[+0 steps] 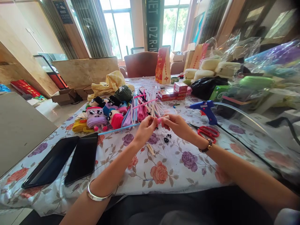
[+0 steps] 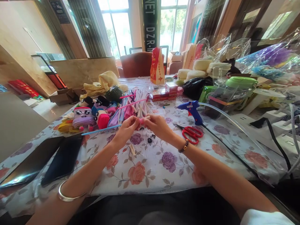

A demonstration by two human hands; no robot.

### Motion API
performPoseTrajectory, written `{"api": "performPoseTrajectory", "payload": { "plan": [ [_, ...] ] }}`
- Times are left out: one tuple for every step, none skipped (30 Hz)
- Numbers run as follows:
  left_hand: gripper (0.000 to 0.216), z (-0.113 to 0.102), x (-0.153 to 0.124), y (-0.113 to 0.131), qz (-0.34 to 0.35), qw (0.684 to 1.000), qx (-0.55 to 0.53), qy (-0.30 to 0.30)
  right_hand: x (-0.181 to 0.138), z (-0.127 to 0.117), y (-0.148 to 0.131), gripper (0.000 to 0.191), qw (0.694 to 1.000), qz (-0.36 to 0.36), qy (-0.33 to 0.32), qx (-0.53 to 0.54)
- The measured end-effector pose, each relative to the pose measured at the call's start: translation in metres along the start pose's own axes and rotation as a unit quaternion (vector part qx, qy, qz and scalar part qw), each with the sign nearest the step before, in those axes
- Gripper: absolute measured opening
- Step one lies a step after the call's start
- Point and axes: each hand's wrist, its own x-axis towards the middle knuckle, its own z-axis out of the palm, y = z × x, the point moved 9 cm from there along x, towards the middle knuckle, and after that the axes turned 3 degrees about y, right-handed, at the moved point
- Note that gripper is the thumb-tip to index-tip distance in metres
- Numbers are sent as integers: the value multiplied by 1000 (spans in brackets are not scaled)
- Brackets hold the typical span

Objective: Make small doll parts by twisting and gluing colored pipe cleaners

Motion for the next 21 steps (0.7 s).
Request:
{"api": "performPoseTrajectory", "payload": {
  "plan": [
    [33,1,0,1,4,1000,7,-4,0,0,1,36,1000,1,1,12],
    [34,1,0,2,7,1000,13,-9,0,0,1,36,1000,3,3,24],
    [34,2,0,3,7,1000,19,-16,0,0,2,35,999,5,3,38],
    [34,3,0,3,5,1000,22,-22,0,0,3,35,999,8,3,52],
    [34,4,0,3,1,999,21,-27,0,1,4,34,998,12,1,63],
    [34,5,0,3,-1,999,18,-29,-1,1,4,34,997,17,-2,71],
    [33,5,0,4,-1,999,15,-31,-1,2,5,34,997,21,-7,73],
    [33,6,-1,4,-1,999,15,-34,-1,4,6,36,997,25,-14,73],
    [32,7,-1,5,1,999,18,-37,-1,5,6,37,997,29,-22,69],
    [32,8,-2,5,4,999,25,-41,-1,6,6,39,997,29,-31,63],
    [31,8,-2,5,8,998,34,-43,-1,7,6,40,997,27,-40,56],
    [30,8,-3,5,13,998,45,-43,-1,8,5,41,997,24,-47,50],
    [29,8,-3,6,22,997,60,-41,-1,8,4,43,998,19,-51,43],
    [28,7,-4,8,36,996,79,-36,0,8,3,43,998,14,-53,34],
    [26,6,-4,12,55,993,103,-31,-1,8,1,44,998,9,-53,26],
    [25,6,-5,16,78,988,132,-26,-1,8,0,44,999,4,-47,19],
    [24,6,-7,21,106,981,160,-19,-2,7,-2,44,999,1,-38,12],
    [24,5,-9,27,136,973,186,-11,-3,7,-3,44,1000,-2,-25,5],
    [24,5,-11,33,166,964,208,-3,-4,6,-4,44,1000,-3,-10,0],
    [24,5,-13,39,195,954,227,4,-6,5,-6,44,1000,-3,5,-6],
    [24,6,-16,44,218,945,245,9,-7,5,-7,44,1000,-4,17,-12]
  ]
}}
